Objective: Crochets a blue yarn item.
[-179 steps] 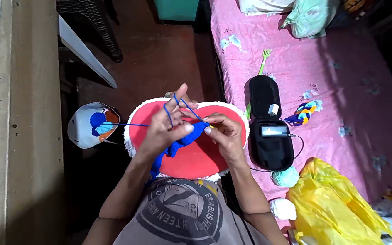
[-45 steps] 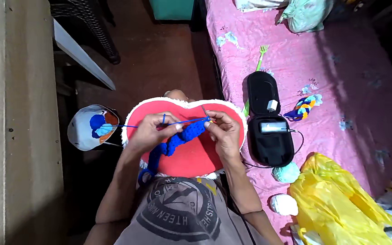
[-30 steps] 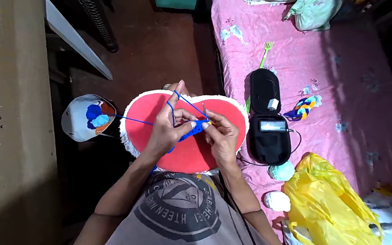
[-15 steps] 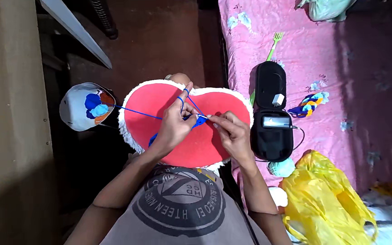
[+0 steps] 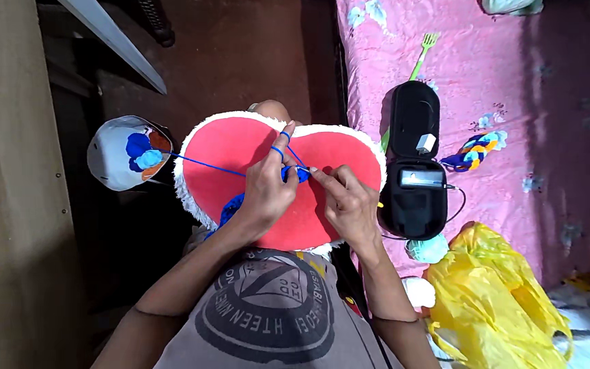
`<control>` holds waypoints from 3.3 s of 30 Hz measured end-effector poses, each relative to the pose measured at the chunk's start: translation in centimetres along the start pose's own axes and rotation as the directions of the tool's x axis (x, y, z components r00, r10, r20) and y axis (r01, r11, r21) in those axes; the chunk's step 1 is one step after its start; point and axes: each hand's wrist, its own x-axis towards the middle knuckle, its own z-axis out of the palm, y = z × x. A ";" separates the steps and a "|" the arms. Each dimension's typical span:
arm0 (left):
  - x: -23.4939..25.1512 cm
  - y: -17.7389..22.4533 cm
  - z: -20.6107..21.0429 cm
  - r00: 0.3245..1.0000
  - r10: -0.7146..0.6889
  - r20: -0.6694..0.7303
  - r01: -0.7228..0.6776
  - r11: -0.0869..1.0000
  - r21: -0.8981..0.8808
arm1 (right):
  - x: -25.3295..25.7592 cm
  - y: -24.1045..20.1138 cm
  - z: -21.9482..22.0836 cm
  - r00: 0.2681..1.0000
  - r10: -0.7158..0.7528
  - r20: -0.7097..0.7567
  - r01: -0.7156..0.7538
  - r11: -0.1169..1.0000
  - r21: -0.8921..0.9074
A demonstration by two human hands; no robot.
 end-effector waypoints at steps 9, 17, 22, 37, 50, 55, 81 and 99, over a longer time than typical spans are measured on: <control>-0.2 -0.4 0.9 0.988 0.142 -0.066 -0.130 0.978 0.162 | -0.1 -0.5 0.4 1.000 -0.007 -0.001 0.007 0.996 -0.090; -0.3 -0.9 1.9 0.960 0.256 -0.108 -0.223 0.941 0.255 | -0.3 -1.2 0.9 0.999 0.033 -0.001 -0.033 0.992 -0.124; -0.2 -0.9 2.1 0.955 0.273 -0.120 -0.227 0.927 0.300 | -0.4 -1.8 1.5 0.998 0.063 -0.027 -0.067 0.985 -0.161; -0.5 -1.3 2.9 0.918 0.353 -0.178 -0.263 0.881 0.393 | -0.3 -3.7 2.9 0.986 0.158 -0.058 -0.167 0.963 -0.210; -0.1 -0.5 0.6 0.994 -0.069 -0.083 0.059 0.991 -0.117 | -1.2 -3.3 2.8 0.977 0.138 -0.165 -0.156 0.982 -0.102; -0.5 -1.0 1.5 0.984 0.017 -0.177 -0.055 0.975 -0.213 | -0.1 -4.0 2.2 0.973 0.201 -0.113 -0.198 0.980 0.034; 1.0 -1.0 -0.7 0.879 0.442 -0.181 -0.456 0.889 -0.045 | 2.1 -0.1 -2.8 0.887 0.328 0.324 -0.459 0.694 0.555; 0.1 1.1 -1.3 0.990 0.097 -0.104 -0.139 0.809 -0.571 | 2.1 -1.9 -1.6 0.953 0.287 0.094 -0.252 0.588 0.769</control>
